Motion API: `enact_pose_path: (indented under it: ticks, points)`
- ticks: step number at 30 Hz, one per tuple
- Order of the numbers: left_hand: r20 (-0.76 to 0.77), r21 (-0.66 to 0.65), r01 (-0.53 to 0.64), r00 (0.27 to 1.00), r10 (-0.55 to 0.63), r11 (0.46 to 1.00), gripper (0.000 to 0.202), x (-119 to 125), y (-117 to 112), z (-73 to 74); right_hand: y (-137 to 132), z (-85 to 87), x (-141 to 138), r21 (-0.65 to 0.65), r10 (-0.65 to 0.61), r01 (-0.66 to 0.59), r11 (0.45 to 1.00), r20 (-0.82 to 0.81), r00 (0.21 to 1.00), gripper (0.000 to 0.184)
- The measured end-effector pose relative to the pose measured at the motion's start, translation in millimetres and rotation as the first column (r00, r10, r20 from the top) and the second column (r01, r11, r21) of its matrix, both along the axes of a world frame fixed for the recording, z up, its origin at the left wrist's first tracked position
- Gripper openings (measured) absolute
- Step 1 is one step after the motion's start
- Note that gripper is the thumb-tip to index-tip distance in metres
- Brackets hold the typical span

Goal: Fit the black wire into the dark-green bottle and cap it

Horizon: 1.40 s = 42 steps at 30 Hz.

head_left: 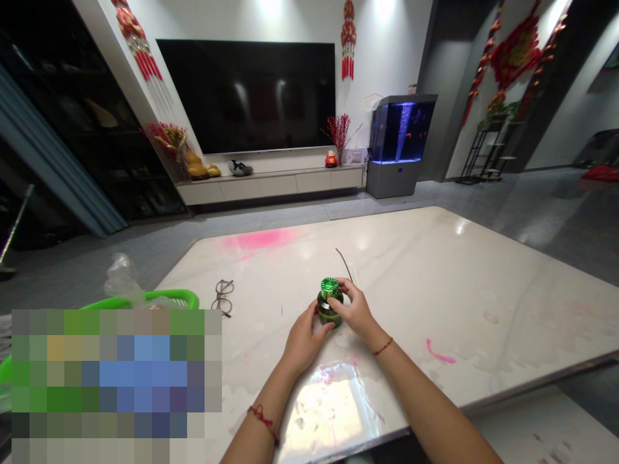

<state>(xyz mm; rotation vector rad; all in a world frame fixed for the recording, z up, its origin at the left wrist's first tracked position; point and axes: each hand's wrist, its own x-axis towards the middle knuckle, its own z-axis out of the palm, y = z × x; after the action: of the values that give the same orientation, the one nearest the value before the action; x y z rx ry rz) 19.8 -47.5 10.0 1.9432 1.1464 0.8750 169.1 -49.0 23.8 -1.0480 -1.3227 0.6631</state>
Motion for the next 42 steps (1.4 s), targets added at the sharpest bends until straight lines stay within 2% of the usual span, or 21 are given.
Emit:
enact_pose_path:
  ticks: [5,10,14,18,23,26,36,42]
  points:
    - [0.004,-0.006,-0.002,1.0,0.002,1.0,0.058,0.2,-0.3,0.8,0.5,-0.3,2.2,0.003,0.064,-0.064,0.998,-0.055,0.996,0.033]
    - [0.021,-0.007,-0.007,1.0,0.007,1.0,0.058,0.6,-1.1,1.6,-0.8,1.4,7.8,0.014,0.11,-0.109,0.994,-0.142,0.984,0.046]
    - [0.024,-0.011,-0.015,1.0,0.016,1.0,0.057,0.0,-1.0,0.1,-3.9,4.2,8.0,0.06,0.036,-0.033,0.998,-0.049,0.998,0.045]
    - [0.014,-0.01,-0.023,1.0,0.023,1.0,0.058,-1.0,-0.1,-2.7,-5.8,3.5,1.7,0.097,-0.114,0.111,0.989,0.022,0.993,0.047]
    - [0.019,-0.02,-0.008,1.0,0.008,1.0,0.059,-0.9,0.0,-2.1,-10.4,1.7,-13.0,0.133,-0.342,0.329,0.935,0.088,0.936,0.047]
    - [0.014,-0.027,-0.005,1.0,0.005,1.0,0.058,-0.5,-0.7,0.8,-13.8,2.7,-21.1,0.149,-0.412,0.395,0.906,0.103,0.905,0.045]
    - [-0.015,-0.006,-0.004,1.0,0.004,1.0,0.057,0.1,-2.2,4.2,-13.9,1.5,-25.0,0.165,-0.407,0.386,0.908,0.122,0.905,0.042]
    - [-0.023,-0.002,-0.018,1.0,0.018,1.0,0.055,0.6,-4.0,6.7,-15.2,2.0,-23.4,0.194,-0.37,0.339,0.921,0.159,0.915,0.037]
